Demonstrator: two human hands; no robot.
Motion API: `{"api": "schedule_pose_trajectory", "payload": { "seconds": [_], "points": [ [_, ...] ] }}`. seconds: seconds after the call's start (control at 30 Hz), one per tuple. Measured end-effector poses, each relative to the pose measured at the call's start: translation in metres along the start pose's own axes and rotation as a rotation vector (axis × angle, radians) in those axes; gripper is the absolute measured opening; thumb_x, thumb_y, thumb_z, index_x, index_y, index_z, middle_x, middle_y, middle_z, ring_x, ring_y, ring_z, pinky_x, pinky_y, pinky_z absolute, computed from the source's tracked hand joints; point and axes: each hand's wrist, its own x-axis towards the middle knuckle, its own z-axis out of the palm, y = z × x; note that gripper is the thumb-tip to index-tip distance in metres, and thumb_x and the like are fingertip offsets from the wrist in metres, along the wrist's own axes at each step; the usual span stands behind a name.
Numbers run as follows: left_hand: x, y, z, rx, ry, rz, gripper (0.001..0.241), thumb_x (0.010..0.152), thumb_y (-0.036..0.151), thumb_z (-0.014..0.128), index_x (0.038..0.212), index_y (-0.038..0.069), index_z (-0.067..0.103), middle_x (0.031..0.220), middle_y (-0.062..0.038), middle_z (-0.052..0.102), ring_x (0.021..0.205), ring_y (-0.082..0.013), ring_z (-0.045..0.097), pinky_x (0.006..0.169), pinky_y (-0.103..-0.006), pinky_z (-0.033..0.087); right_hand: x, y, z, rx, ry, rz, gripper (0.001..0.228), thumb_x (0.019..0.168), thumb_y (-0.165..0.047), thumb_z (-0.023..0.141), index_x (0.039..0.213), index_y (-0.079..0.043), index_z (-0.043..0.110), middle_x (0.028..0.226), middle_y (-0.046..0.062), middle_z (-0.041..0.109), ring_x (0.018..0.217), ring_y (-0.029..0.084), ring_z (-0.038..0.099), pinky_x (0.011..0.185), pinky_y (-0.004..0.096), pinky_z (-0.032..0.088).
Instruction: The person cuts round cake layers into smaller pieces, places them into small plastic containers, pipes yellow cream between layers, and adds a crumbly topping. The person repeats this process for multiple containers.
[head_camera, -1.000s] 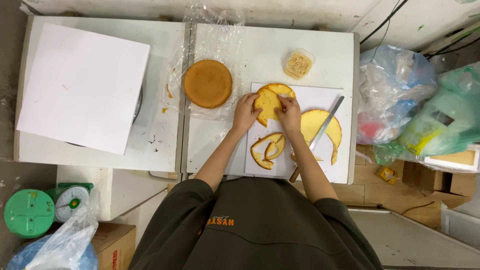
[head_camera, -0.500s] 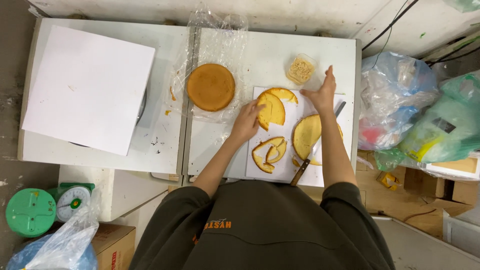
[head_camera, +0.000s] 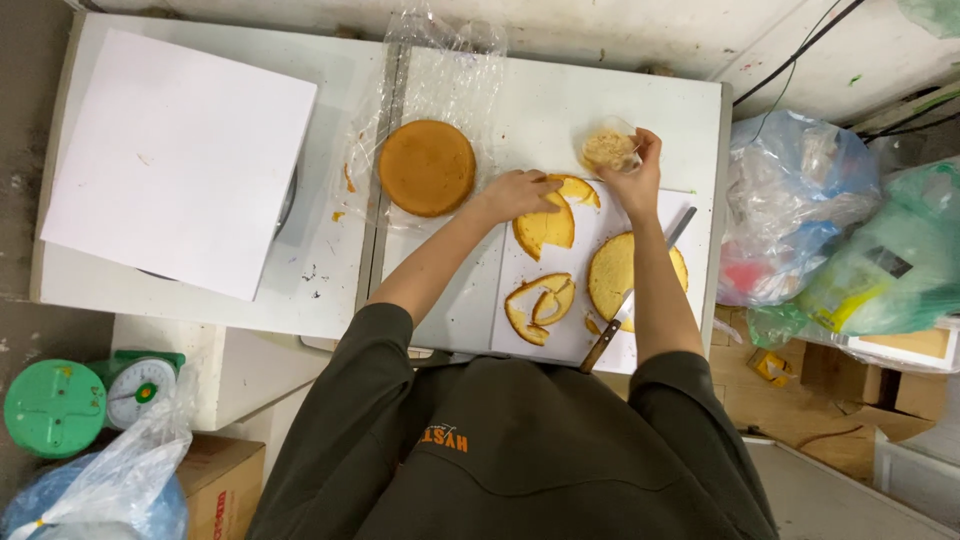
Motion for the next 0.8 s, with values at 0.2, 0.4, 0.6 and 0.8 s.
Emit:
{"api": "schedule_pose_trajectory", "payload": {
  "seconds": [0.2, 0.4, 0.6, 0.8],
  "points": [
    [-0.012, 0.010, -0.020, -0.116, 0.064, -0.076, 0.034, 0.091, 0.016, 0.059, 0.115, 0.032, 0.077, 0.156, -0.002, 0.049, 0.130, -0.0255, 0.053, 0.099, -0.0397, 0.049, -0.040, -0.080, -0.045, 0.196, -0.297, 0.088, 0.090, 0.067, -0.005, 0.081, 0.150, -0.012, 0.047, 0.130, 0.008, 0.052, 0.116, 0.025, 0.062, 0.103, 0.042, 0.054],
    [-0.016, 0.014, -0.040, -0.311, 0.030, -0.187, 0.035, 0.087, 0.010, 0.064, 0.118, 0.026, 0.072, 0.160, -0.004, 0.041, 0.134, -0.0293, 0.050, 0.104, -0.0436, 0.046, -0.077, -0.126, -0.017, -0.581, -0.606, -0.025, 0.081, 0.060, -0.019, 0.089, 0.132, -0.004, 0.054, 0.120, 0.018, 0.062, 0.113, 0.035, 0.060, 0.100, 0.046, 0.051],
    [-0.019, 0.010, -0.042, -0.477, 0.111, -0.264, 0.059, 0.078, 0.013, 0.081, 0.129, 0.010, 0.052, 0.155, -0.013, 0.041, 0.132, -0.0356, 0.051, 0.103, -0.0459, 0.046, -0.086, -0.116, 0.031, -0.871, -0.561, -0.436, 0.079, 0.055, -0.017, 0.090, 0.126, -0.004, 0.060, 0.133, 0.013, 0.060, 0.122, 0.040, 0.054, 0.102, 0.049, 0.042],
    [-0.032, 0.018, -0.049, -0.627, 0.135, -0.381, 0.074, 0.076, 0.002, 0.079, 0.141, 0.013, 0.046, 0.145, -0.011, 0.056, 0.127, -0.0339, 0.059, 0.101, -0.0406, 0.052, -0.082, -0.098, 0.061, -0.672, -0.624, -0.572, 0.096, 0.054, -0.012, 0.087, 0.142, 0.001, 0.050, 0.140, 0.018, 0.057, 0.127, 0.038, 0.054, 0.111, 0.045, 0.042]
  ]
}}
